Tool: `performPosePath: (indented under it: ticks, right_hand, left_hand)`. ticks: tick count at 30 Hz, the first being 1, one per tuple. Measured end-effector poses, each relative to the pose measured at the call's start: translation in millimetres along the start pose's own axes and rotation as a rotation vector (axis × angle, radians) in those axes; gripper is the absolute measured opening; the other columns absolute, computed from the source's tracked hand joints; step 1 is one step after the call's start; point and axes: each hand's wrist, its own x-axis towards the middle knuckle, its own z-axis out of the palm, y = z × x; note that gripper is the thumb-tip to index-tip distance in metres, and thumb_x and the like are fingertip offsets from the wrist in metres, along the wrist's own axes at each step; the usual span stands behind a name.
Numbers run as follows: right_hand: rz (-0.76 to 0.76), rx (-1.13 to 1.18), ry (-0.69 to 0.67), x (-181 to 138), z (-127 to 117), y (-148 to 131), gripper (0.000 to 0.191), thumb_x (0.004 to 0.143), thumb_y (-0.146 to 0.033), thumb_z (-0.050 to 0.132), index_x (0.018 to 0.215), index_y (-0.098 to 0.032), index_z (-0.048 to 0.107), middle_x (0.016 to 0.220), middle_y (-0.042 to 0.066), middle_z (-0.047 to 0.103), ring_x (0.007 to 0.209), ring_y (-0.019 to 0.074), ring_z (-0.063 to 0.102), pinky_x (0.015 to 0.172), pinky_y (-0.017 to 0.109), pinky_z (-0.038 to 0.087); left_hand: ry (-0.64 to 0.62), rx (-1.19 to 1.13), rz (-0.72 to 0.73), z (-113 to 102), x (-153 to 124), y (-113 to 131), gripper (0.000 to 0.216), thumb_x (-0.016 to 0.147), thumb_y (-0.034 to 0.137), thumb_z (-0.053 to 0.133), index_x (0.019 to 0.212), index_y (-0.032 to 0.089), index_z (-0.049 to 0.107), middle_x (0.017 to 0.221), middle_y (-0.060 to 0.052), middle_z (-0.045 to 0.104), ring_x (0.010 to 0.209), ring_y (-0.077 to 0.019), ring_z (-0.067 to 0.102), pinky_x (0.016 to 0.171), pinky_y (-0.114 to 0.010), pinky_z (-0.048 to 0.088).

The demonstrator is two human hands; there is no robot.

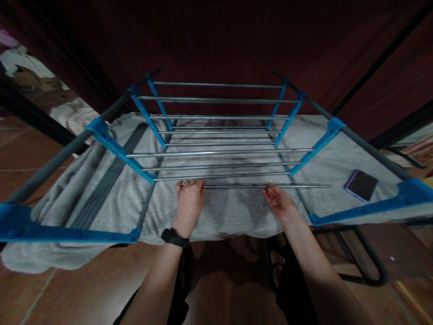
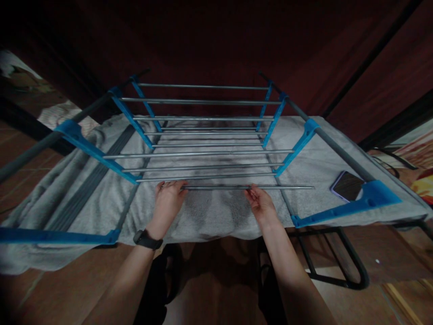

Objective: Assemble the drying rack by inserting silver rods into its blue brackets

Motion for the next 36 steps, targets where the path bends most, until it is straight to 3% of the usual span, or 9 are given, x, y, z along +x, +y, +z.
performPosePath:
  ticks: [5,8,12,15,19,24,30,36]
  right_hand:
    - [-0.01,-0.002,-0.013,0.9,-2.6,-1.4,0.018,0.073,-0.004,0.07,0.071,-0.02,0.063,0.061,-0.004,0.067,0.054,0.0091,0.063,0.072,0.023,0.062]
    - [0.01,-0.001,-0.017,-0.4,-1.1,-2.3,0.017,0.074,-0.004,0.07,0.072,-0.019,0.063,0.062,-0.003,0.068,0.055,0.0093,0.064,0.074,0.023,0.062]
    - [0.052,0.018,-0.014,-5.2,5.5,-5.0,0.017,0.078,-0.003,0.065,0.072,-0.019,0.064,0.063,-0.002,0.069,0.057,0.0089,0.065,0.075,0.023,0.062]
    - [0.068,0.016,-0.022,-7.6,8.6,-6.4,0.017,0.079,-0.003,0.063,0.073,-0.018,0.064,0.064,-0.002,0.069,0.057,0.0091,0.065,0.075,0.023,0.062]
    - [0.053,0.014,-0.03,-6.7,7.3,-5.6,0.015,0.079,-0.004,0.064,0.074,-0.018,0.065,0.063,-0.002,0.069,0.054,0.0085,0.063,0.075,0.024,0.062]
    - [0.051,-0.004,-0.066,-5.9,6.5,-2.1,0.016,0.075,-0.005,0.068,0.074,-0.02,0.065,0.069,-0.002,0.071,0.06,0.0099,0.067,0.076,0.023,0.062]
    - [0.075,0.0,-0.095,-9.2,9.9,3.3,0.014,0.076,-0.005,0.067,0.074,-0.019,0.066,0.071,0.0,0.072,0.067,0.0113,0.069,0.079,0.024,0.061]
    - [0.075,-0.003,-0.113,-11.0,11.3,8.6,0.014,0.075,-0.006,0.068,0.074,-0.02,0.065,0.071,0.0,0.072,0.068,0.0121,0.069,0.076,0.024,0.062]
  left_hand:
    - [0.09,-0.031,-0.12,-5.2,-0.4,-11.2,0.021,0.087,0.022,0.053,0.1,0.023,0.069,0.102,-0.011,0.071,0.106,-0.0311,0.057,0.107,-0.056,0.025]
    - [0.133,-0.139,-0.241,-6.8,3.3,-20.4,0.022,0.083,0.024,0.058,0.102,0.022,0.069,0.112,-0.013,0.066,0.11,-0.0327,0.056,0.103,-0.055,0.032]
    - [0.236,-0.489,-0.401,-4.6,10.9,-28.9,0.039,0.072,0.022,0.067,0.111,0.021,0.062,0.124,-0.012,0.056,0.101,-0.0267,0.059,0.091,-0.043,0.047]
    - [0.325,-0.847,-0.535,-1.7,14.6,-28.5,0.047,0.063,0.014,0.071,0.107,0.022,0.059,0.112,-0.006,0.057,0.09,-0.0188,0.06,0.084,-0.034,0.051]
    - [0.363,-1.318,-0.673,-3.4,15.4,-23.9,0.044,0.063,0.009,0.069,0.103,0.021,0.056,0.1,-0.001,0.06,0.076,-0.0126,0.063,0.074,-0.029,0.054]
    - [0.458,-1.536,-0.781,-12.0,14.2,-21.7,0.035,0.07,0.008,0.066,0.101,0.02,0.054,0.088,-0.002,0.068,0.072,-0.0126,0.066,0.063,-0.023,0.052]
    - [0.4,-1.691,-0.865,-14.7,13.2,-17.0,0.012,0.081,0.011,0.064,0.086,0.017,0.056,0.081,-0.006,0.072,0.072,-0.0138,0.069,0.064,-0.022,0.05]
    - [0.3,-1.761,-0.797,-9.9,11.8,-5.7,0.01,0.08,0.017,0.07,0.084,0.014,0.062,0.081,-0.007,0.073,0.072,-0.0126,0.068,0.067,-0.023,0.051]
